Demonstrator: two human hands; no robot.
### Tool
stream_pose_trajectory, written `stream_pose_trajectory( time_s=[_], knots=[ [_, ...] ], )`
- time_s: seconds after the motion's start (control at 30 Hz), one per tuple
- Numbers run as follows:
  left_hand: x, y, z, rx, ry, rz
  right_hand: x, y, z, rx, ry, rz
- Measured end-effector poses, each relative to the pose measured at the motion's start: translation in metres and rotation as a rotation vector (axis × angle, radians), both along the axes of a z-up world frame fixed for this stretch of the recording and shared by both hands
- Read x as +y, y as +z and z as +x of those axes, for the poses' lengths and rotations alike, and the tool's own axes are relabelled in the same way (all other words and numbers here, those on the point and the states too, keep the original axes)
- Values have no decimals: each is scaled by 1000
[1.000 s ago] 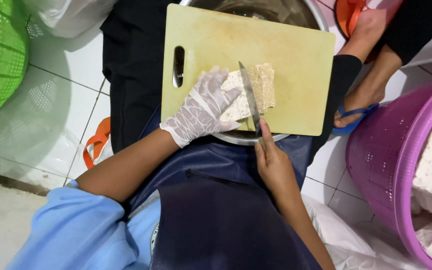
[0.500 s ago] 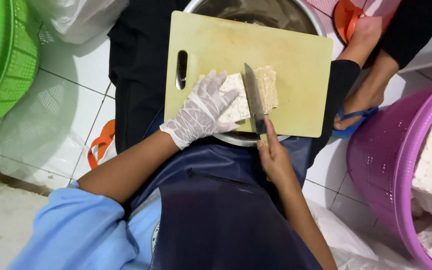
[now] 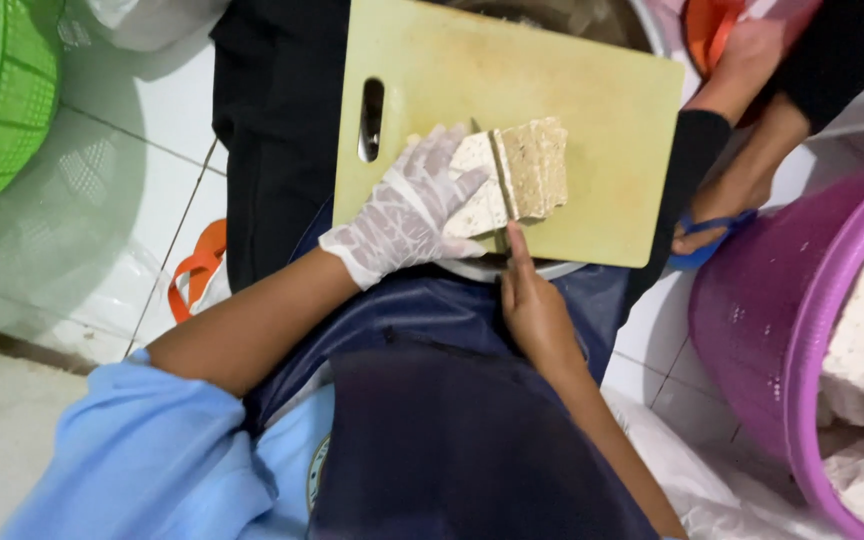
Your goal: Slicing large blocks of tempeh into small strips or cubes using a knife on a cutting board at a high rate of speed.
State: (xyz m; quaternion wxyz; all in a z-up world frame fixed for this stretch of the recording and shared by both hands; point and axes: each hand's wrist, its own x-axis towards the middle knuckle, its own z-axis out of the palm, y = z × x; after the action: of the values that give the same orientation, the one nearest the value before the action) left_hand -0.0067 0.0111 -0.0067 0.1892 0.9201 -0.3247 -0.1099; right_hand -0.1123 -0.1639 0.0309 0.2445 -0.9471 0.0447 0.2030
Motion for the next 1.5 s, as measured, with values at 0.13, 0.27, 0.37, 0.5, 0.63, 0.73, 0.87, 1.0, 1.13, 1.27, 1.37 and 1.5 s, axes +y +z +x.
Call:
stream_pose_trajectory(
  time_s=[0.13, 0.27, 0.37, 0.5, 0.63, 0.73, 0.87, 1.0, 1.13, 1.27, 1.37, 1.5],
  knots=[
    [4, -2, 0, 42, 27, 13, -9, 1, 2, 57, -212, 313],
    [3, -3, -1, 44, 34, -36, -6, 28, -4, 46, -244, 239],
    [2, -3, -2, 48, 37, -27, -3, 32, -9, 65, -183, 138],
    [4, -3, 0, 48, 42, -17, 5, 36, -4, 86, -117, 52],
    [6, -10, -2, 42, 25, -87, 7, 11, -2, 63, -7, -44],
    [6, -8, -5, 26, 47, -90, 4, 0, 4, 56, -21, 32],
    [4, -17, -4, 39, 98, -69, -16, -6, 1, 57, -270, 348],
    [4, -20, -4, 44, 110, -99, -11, 24, -1, 25, -213, 256],
    [6, -24, -5, 2, 123, -100, -7, 26, -4, 74, -132, 89],
    [7, -28, -7, -51, 127, -144, -4, 24, -3, 50, -87, 33],
    [7, -32, -8, -54, 129, -163, 5, 29, -4, 54, -59, -11],
    [6, -33, -4, -26, 131, -208, 7, 20, -6, 31, -65, 7]
  ],
)
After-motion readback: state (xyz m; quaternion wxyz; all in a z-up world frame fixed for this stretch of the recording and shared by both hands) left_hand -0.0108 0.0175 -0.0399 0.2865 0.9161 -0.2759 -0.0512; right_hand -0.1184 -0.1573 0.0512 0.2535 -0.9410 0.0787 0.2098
